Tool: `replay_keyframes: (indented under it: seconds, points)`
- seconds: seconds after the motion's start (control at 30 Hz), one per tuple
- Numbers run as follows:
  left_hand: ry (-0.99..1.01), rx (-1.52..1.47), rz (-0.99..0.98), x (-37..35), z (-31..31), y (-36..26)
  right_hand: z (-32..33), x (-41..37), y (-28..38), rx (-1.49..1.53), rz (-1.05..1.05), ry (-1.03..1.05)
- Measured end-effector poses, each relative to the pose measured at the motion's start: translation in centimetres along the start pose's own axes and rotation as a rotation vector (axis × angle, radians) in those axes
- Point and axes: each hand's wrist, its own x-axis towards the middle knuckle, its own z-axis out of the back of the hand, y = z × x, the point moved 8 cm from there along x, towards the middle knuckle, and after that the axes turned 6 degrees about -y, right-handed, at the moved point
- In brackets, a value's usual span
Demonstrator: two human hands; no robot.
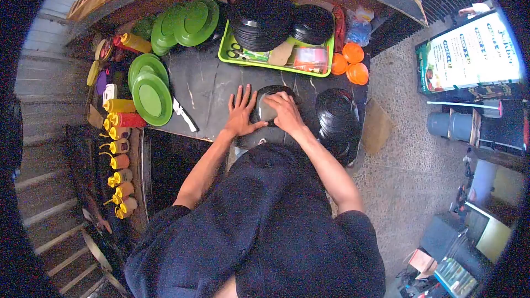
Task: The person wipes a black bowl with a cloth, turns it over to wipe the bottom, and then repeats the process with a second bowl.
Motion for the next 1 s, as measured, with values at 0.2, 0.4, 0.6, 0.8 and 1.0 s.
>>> replay_keyframes:
  seconds: [0.2,0.4,0.6,0.8,1.0]
  points:
    - [-0.009,0.005,-0.008,-0.1,0.1,0.0,1.9,-1.8,0.3,0.043,0.053,0.21]
    - [0.0,-0.025,-0.007,-0.1,0.0,0.1,3.7,-0.4,-3.4,-0.126,-0.064,0.236]
    - [0.008,-0.005,-0.011,0.1,-0.4,0.2,1.0,1.6,-0.8,-0.11,-0.018,0.031]
    - [0.002,-0.014,-0.016,0.1,-0.4,0.0,1.7,-1.8,0.6,0.009,0.06,0.132]
    - [-0.032,-0.05,0.008,0.2,0.0,-0.2,4.6,-2.0,-2.2,-0.08,-0.154,0.201]
